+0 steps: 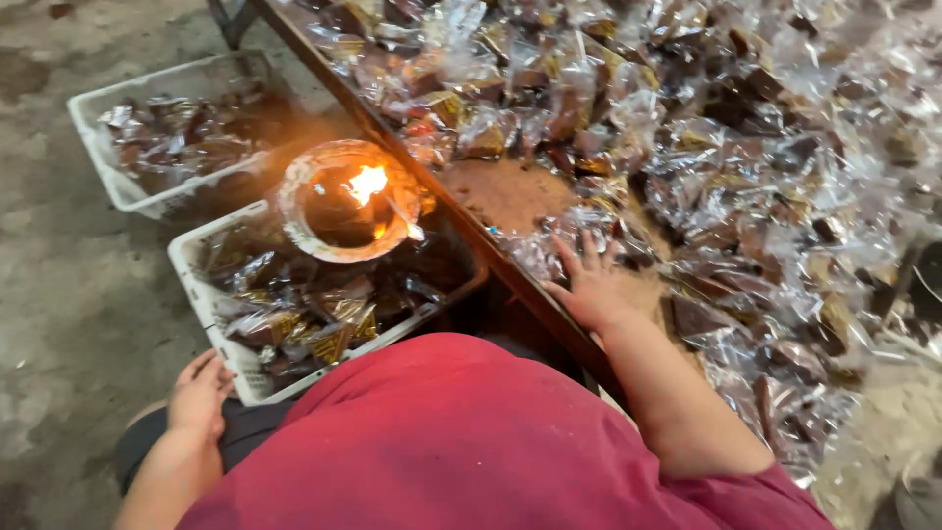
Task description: Manually sealing plastic food bags using a candle flame and organizing them into baskets.
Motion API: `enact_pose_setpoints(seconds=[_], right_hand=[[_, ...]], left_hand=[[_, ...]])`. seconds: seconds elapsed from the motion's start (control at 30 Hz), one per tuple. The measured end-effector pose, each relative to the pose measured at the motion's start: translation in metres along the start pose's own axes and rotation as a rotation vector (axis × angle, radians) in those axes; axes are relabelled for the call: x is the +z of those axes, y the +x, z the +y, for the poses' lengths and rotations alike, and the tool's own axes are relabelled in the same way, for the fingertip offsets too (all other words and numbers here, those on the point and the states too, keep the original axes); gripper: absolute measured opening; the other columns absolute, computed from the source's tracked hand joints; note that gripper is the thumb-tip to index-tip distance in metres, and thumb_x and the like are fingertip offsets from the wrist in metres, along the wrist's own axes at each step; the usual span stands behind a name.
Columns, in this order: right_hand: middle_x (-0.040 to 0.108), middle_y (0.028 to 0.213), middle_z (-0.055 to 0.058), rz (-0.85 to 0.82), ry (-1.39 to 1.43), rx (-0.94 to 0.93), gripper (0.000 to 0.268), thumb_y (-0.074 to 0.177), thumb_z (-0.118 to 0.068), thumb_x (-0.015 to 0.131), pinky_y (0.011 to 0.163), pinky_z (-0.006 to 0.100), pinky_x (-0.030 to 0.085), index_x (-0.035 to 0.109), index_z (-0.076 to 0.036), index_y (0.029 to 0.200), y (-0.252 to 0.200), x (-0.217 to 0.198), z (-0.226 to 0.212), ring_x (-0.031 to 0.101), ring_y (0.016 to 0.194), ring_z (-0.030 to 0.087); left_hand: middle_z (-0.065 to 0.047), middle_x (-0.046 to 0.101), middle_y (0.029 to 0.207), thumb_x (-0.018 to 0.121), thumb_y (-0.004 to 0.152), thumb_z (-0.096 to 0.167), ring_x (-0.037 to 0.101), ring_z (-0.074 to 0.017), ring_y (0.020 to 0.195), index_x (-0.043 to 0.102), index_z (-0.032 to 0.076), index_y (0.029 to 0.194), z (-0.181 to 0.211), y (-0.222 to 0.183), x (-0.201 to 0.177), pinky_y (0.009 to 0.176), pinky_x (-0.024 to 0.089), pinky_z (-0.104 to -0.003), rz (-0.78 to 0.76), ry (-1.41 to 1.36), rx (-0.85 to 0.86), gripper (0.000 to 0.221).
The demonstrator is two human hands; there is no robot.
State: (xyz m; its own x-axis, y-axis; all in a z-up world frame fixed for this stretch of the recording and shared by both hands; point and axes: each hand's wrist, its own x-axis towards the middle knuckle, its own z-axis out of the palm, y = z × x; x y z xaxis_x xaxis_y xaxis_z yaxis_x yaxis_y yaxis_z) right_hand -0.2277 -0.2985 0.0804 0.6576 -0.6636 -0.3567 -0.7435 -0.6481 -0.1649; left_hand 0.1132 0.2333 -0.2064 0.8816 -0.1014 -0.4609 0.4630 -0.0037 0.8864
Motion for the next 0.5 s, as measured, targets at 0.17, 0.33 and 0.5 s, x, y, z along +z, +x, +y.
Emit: enact_pose_setpoints(seconds=[0.17, 0.33, 0.5], right_hand=[[0.001, 0.169, 0.025, 0.151, 0.025, -0.147, 0.077, 0.093, -0.064, 0.055, 0.117, 0.066, -0.008, 0.021, -0.048, 0.159, 0.036, 0.027, 0.008, -0.024, 0.142, 0.063], [-0.002, 0.170, 0.021, 0.081, 0.110, -0.183, 0.075, 0.092, -0.062, 0.058, 0.118, 0.064, -0.012, 0.024, -0.048, 0.158, 0.054, 0.013, -0.009, -0.033, 0.141, 0.059], [0.002, 0.171, 0.016, 0.122, 0.230, -0.341, 0.072, 0.092, -0.053, 0.066, 0.118, 0.069, 0.000, 0.035, -0.044, 0.156, 0.086, 0.004, -0.025, -0.036, 0.141, 0.053]], left_hand=[[-0.004, 0.067, 0.090, 0.068, 0.101, 0.023, 0.067, -0.0109, 0.081, 0.062, 0.015, 0.127, 0.004, -0.006, -0.004, 0.074, 0.055, -0.024, -0.006, -0.020, -0.005, 0.028], [-0.008, 0.067, 0.102, 0.068, 0.103, 0.024, 0.070, -0.0174, 0.093, 0.059, 0.015, 0.127, 0.013, -0.029, -0.007, 0.078, 0.055, -0.028, -0.025, -0.015, -0.001, 0.027], [-0.008, 0.076, 0.121, 0.067, 0.097, 0.038, 0.068, -0.0316, 0.107, 0.077, 0.016, 0.122, 0.055, -0.064, 0.008, 0.091, 0.046, -0.040, -0.059, 1.010, -0.014, 0.035]])
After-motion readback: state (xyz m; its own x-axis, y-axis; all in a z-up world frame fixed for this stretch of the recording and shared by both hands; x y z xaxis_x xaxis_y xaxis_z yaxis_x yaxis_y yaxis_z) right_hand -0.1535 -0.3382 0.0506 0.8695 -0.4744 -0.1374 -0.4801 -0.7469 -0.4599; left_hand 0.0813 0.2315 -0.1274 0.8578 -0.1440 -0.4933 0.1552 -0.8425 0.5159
